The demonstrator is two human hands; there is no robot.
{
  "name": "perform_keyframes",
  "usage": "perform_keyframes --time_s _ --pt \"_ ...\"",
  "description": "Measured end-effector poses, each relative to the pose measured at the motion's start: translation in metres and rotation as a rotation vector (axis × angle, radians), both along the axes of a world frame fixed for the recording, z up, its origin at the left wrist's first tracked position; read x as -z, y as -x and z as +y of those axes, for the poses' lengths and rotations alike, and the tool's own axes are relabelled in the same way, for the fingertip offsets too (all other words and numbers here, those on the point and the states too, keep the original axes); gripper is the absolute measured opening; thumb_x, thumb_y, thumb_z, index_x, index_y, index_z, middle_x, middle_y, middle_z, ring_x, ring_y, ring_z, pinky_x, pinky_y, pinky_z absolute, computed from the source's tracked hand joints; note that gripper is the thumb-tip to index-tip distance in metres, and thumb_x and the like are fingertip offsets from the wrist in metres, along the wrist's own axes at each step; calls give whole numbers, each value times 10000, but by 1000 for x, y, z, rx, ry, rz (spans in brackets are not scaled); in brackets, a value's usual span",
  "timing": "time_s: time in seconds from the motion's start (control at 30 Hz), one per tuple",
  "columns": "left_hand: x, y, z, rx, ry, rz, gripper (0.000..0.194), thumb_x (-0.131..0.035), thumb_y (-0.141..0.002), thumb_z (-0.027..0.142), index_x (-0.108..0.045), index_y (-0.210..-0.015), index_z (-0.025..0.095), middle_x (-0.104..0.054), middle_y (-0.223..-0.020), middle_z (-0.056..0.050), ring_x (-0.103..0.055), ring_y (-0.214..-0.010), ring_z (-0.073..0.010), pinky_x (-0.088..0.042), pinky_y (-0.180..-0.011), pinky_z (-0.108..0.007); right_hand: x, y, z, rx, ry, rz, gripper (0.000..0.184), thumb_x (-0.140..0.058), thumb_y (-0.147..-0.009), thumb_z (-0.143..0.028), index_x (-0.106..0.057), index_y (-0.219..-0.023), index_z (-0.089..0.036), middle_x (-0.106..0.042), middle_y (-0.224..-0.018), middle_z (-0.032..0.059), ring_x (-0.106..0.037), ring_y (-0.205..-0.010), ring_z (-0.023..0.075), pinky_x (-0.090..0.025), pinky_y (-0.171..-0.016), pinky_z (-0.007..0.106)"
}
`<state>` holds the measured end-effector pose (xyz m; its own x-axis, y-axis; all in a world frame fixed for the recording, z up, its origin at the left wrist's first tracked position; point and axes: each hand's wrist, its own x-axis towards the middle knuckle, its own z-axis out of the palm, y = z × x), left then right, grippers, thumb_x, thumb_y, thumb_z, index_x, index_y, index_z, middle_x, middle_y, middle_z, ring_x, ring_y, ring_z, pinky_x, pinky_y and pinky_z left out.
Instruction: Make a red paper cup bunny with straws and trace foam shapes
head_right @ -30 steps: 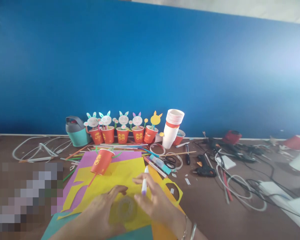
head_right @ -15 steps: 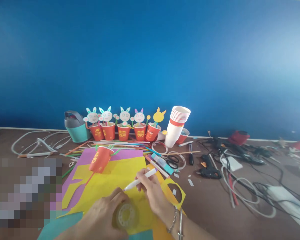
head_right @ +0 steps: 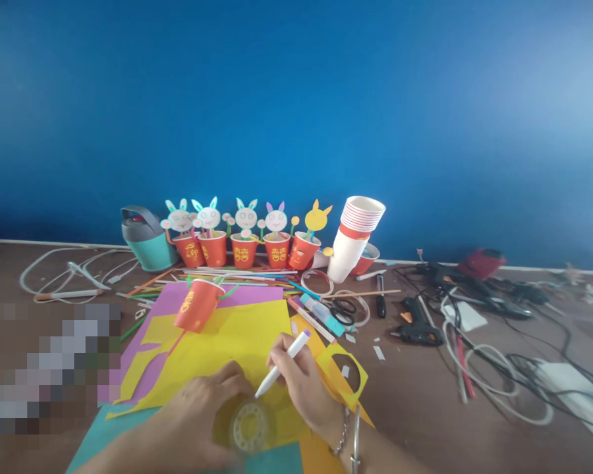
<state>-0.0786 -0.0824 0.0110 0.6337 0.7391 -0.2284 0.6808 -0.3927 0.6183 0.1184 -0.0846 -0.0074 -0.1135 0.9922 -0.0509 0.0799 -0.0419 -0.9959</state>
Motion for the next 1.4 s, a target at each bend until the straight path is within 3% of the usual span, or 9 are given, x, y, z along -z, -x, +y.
perform_keyframes --time_s 0.13,0.33,0.5,0.57,0.67,0.83,0.97,1.27,1.4 --pt "3 -3 2 -10 -1 41 583 -813 -510 404 -611 -1052 332 -589 -1018 33 -621 -814 -191 -429 -668 -249 -6 -4 -13 -176 -189 -208 211 -429 -881 -303 -426 -684 -227 -426 -619 -35 -407 -569 131 -344 -544 258" --pt "0 -6 2 -19 -38 56 440 -768 -544 377 -650 -955 273 -605 -909 16 -615 -726 -171 -410 -588 -235 -17 -3 -15 -289 -336 -341 196 -498 -835 -267 -436 -653 -222 -459 -599 -40 -442 -538 118 -335 -520 253" --pt "2 -5 -2 -16 -28 -14 481 -771 -539 325 -632 -999 297 -599 -931 31 -608 -731 -158 -403 -600 -232 -54 -18 -12 -371 -249 -476 142 -532 -859 -283 -549 -732 -222 -571 -663 -17 -525 -596 133 -391 -546 246" --pt "4 -4 -2 -10 -37 -23 454 -754 -549 298 -626 -985 285 -596 -918 30 -600 -733 -156 -399 -602 -235 -71 -23 -14 -412 -280 -593 52 -554 -842 -246 -587 -803 -238 -619 -735 -6 -554 -648 146 -414 -590 257" --pt "6 -3 0 -6 -35 -23 443 -753 -551 315 -620 -971 271 -598 -917 23 -591 -743 -160 -405 -618 -241 -83 -23 -19 -493 -313 -746 109 -550 -786 -137 -602 -822 -226 -632 -763 11 -575 -698 162 -431 -651 278" --pt "4 -4 3 6 -4 -29 466 -764 -558 351 -611 -988 261 -607 -941 4 -597 -775 -183 -420 -632 -257 -69 -16 -19 -678 -348 -821 151 -542 -763 -105 -610 -873 -184 -646 -812 39 -578 -769 172 -421 -672 273" --pt "5 -5 3 -6 -8 -22 424 -733 -576 356 -612 -970 256 -612 -915 -5 -602 -733 -185 -428 -618 -264 -57 -13 -17 -724 -418 -803 145 -561 -760 -109 -603 -882 -177 -645 -816 38 -554 -751 159 -400 -651 263" --pt "10 -6 1 -2 -49 -59 394 -700 -603 367 -614 -967 245 -615 -896 -16 -605 -730 -186 -438 -609 -260 -59 -14 -20 -743 -467 -807 145 -553 -742 -88 -587 -830 -197 -637 -766 8 -546 -721 140 -395 -661 249" --pt "13 -4 1 4 -38 -80 446 -723 -583 350 -607 -1006 270 -622 -902 5 -609 -736 -182 -428 -608 -259 -61 -16 -20 -657 -440 -809 134 -529 -737 -102 -551 -826 -200 -594 -747 3 -527 -688 134 -394 -643 243"
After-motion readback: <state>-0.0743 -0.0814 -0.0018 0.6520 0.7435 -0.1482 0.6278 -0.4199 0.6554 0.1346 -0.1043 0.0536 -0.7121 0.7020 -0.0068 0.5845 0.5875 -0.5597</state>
